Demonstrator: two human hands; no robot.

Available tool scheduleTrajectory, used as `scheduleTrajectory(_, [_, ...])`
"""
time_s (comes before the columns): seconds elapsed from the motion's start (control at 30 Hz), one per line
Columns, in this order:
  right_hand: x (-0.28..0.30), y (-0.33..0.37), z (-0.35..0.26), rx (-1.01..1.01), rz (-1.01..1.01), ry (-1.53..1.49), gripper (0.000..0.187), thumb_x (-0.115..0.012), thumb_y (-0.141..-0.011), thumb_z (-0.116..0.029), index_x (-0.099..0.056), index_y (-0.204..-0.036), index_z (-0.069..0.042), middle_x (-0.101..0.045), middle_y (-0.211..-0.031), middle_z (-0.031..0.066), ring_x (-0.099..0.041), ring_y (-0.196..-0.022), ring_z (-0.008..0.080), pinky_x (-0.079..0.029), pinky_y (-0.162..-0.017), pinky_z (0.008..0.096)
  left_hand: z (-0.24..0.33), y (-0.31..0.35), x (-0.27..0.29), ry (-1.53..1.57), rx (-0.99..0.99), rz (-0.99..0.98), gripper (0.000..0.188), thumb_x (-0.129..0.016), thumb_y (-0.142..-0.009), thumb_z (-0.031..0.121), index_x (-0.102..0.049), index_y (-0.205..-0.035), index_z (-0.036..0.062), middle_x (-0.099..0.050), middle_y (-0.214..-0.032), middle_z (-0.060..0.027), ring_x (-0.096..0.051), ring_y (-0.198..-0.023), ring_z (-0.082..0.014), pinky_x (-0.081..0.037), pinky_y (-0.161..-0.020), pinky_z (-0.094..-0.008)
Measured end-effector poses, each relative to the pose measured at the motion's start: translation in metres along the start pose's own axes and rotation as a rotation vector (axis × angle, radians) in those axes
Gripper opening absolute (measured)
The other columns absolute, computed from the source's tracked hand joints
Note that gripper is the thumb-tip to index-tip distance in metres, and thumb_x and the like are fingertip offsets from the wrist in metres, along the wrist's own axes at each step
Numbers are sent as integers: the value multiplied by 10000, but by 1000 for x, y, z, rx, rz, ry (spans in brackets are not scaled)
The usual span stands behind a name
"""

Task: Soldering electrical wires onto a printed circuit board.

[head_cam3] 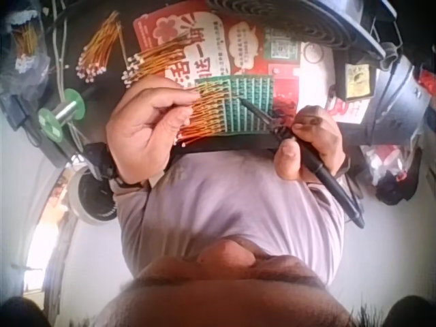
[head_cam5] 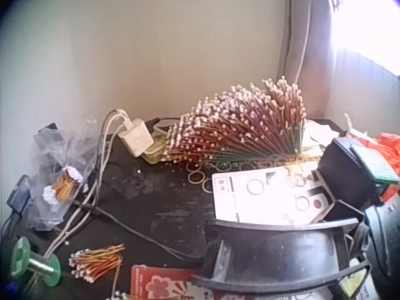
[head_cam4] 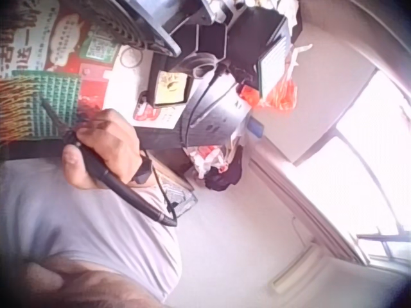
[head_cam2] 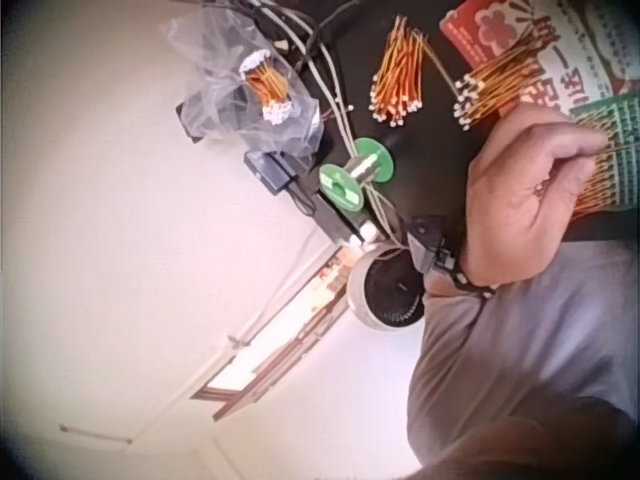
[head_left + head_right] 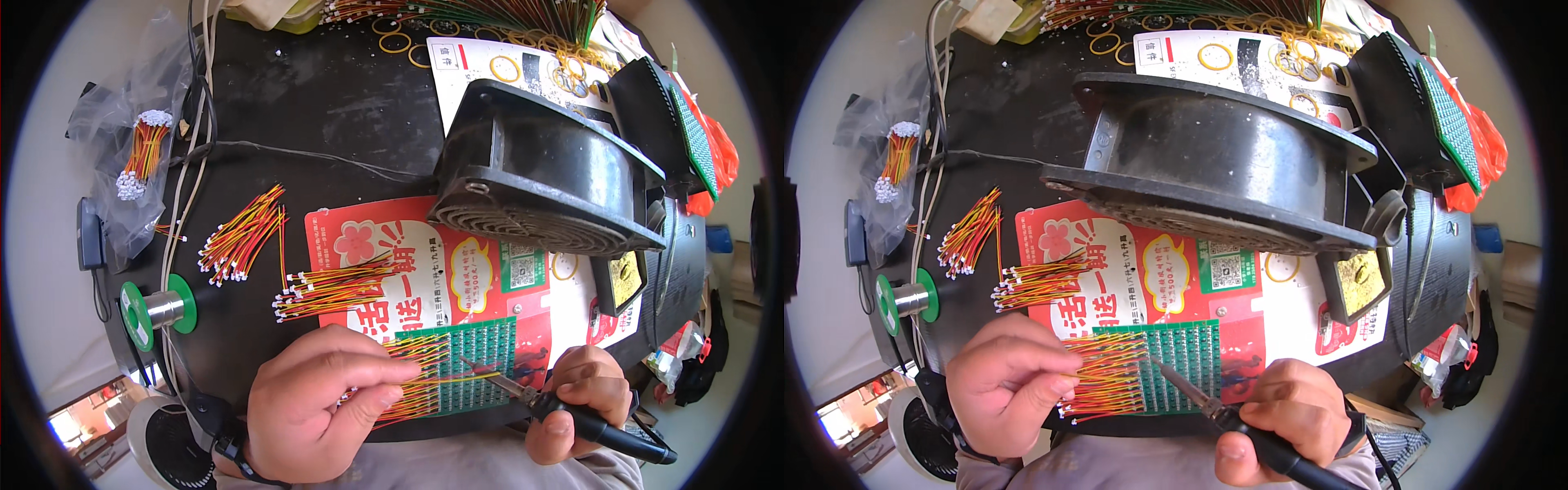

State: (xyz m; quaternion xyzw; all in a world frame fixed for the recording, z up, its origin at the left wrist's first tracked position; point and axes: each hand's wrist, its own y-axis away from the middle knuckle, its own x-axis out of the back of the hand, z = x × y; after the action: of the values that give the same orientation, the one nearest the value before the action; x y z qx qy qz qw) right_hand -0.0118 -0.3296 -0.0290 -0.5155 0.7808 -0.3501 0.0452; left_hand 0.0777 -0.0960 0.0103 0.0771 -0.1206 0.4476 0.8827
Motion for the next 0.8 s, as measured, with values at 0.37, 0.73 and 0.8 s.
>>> scheduleTrajectory(0.37, [8, -6, -1, 9, -80, -45, 311, -692, -822, -243, -499, -868, -2, -474, -562, 45, -452, -435, 134, -363, -397, 264, 1, 8, -17, 381, 147, 150, 156, -638, -886, -76, -538, -1000, -41, -625, -871, -147, -649, -743, -168, -552, -651, -268])
scheduleTrajectory(0.73, [10, 0, -14, -33, 46, -8, 328, -671, -859, -304, -475, -862, -40, -432, -535, 13, -426, -428, 120, -327, -400, 263, 5, 21, -20, 180, 194, 129, 82, -667, -889, -41, -613, -950, -56, -707, -937, -185, -709, -796, -194, -574, -704, -284])
scheduleTrajectory(0.8, [8, 2, -11, -56, 18, -17, 323, -669, -853, -297, -475, -865, -39, -437, -540, 16, -433, -434, 122, -332, -404, 266, 3, 17, -20, 62, 99, 74, 65, -678, -878, -38, -639, -929, -47, -703, -935, -171, -706, -791, -198, -571, -704, -283])
